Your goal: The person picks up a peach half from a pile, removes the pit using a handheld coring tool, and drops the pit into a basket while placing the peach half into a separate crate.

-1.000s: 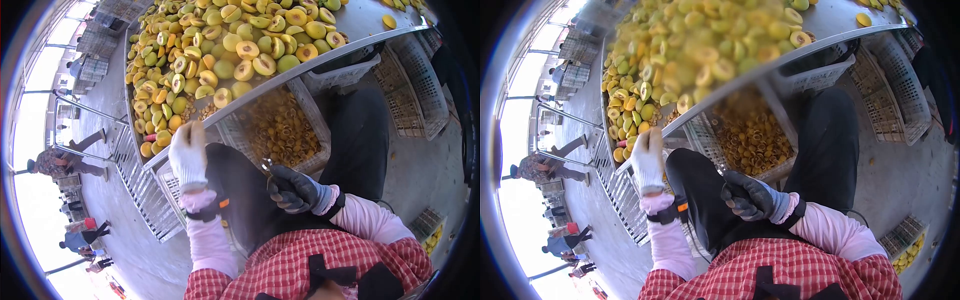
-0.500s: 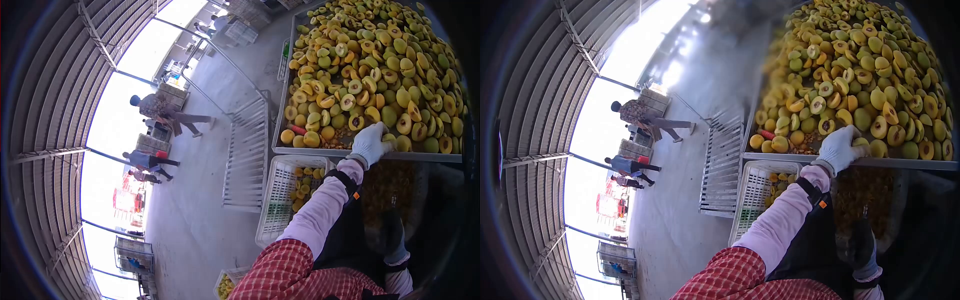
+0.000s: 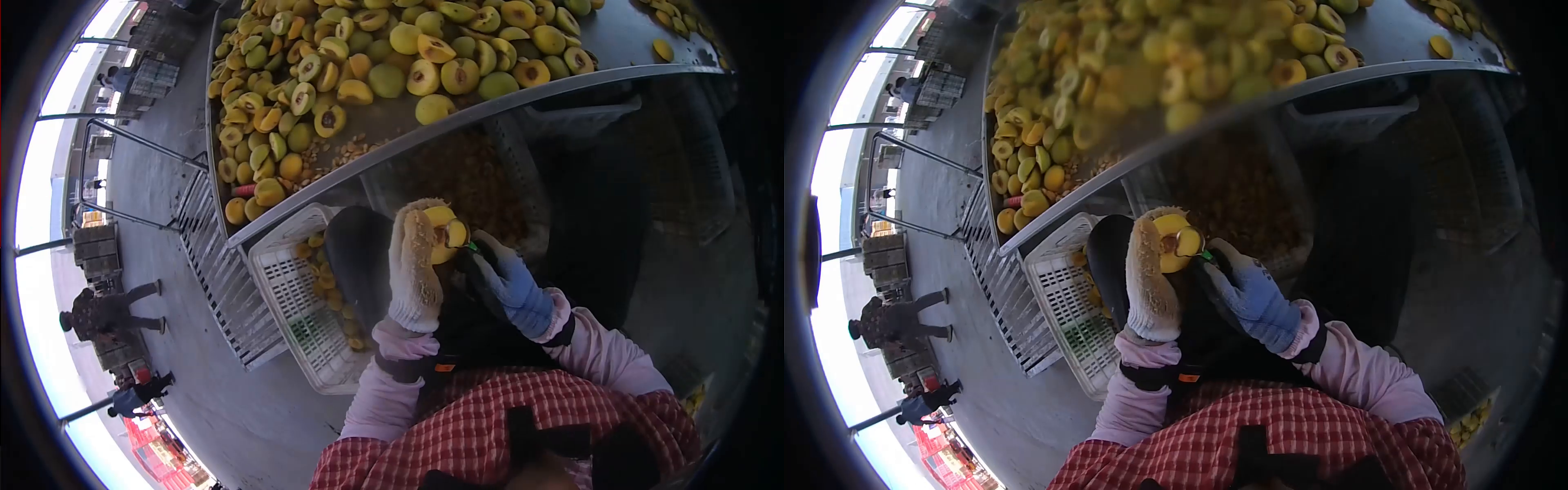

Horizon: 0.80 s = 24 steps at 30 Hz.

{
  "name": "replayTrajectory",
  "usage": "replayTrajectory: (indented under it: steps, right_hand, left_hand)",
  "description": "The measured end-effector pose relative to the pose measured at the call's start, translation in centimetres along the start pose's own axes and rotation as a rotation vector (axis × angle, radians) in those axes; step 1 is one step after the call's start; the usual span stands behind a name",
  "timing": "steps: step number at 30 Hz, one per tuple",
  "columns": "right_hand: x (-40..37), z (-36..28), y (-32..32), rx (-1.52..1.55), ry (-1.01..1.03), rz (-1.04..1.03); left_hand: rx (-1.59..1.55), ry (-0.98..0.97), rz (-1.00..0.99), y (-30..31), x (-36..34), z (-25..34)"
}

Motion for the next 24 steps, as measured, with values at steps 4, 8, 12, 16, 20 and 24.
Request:
replayTrajectory:
  steps: [4,8,12,16,20,24]
  right_hand:
    - [-0.9,-4.7,0.7,-0.181,0.073,0.037]
    - [-1.4,-4.9,1.3,-0.243,0.023,0.014]
    - [-1.8,-5.3,0.7,-0.205,-0.005,-0.011]
    - [-2.2,-4.9,0.5,-0.250,0.096,0.029]
    - [-2.3,-1.4,-0.5,0.213,-0.010,-0.020]
    - [-2.8,-1.3,-1.0,0.180,0.167,-0.089]
  left_hand:
    - [-0.056,0.065,0.090,-0.4,-1.3,-0.8]
    - [0.078,-0.086,0.086,-1.3,-1.6,0.2]
    - [0.459,-0.189,0.057,-1.9,-1.8,1.7]
    - [0.327,-0.150,0.080,-2.1,-2.0,0.8]
    - [0.278,-0.175,0.047,-2.9,-1.8,1.0]
    - [0.259,-0.053,-0.079,-3.3,-1.7,0.3]
Point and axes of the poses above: each hand's wrist, its own x-axis towards the middle knuckle, its own y-axis out of the back of the hand, z = x × y, the point moved 8 cm from there along x, towards the middle knuckle, and after that the axes turned 8 degrees about -z, right-handed, at the moved point
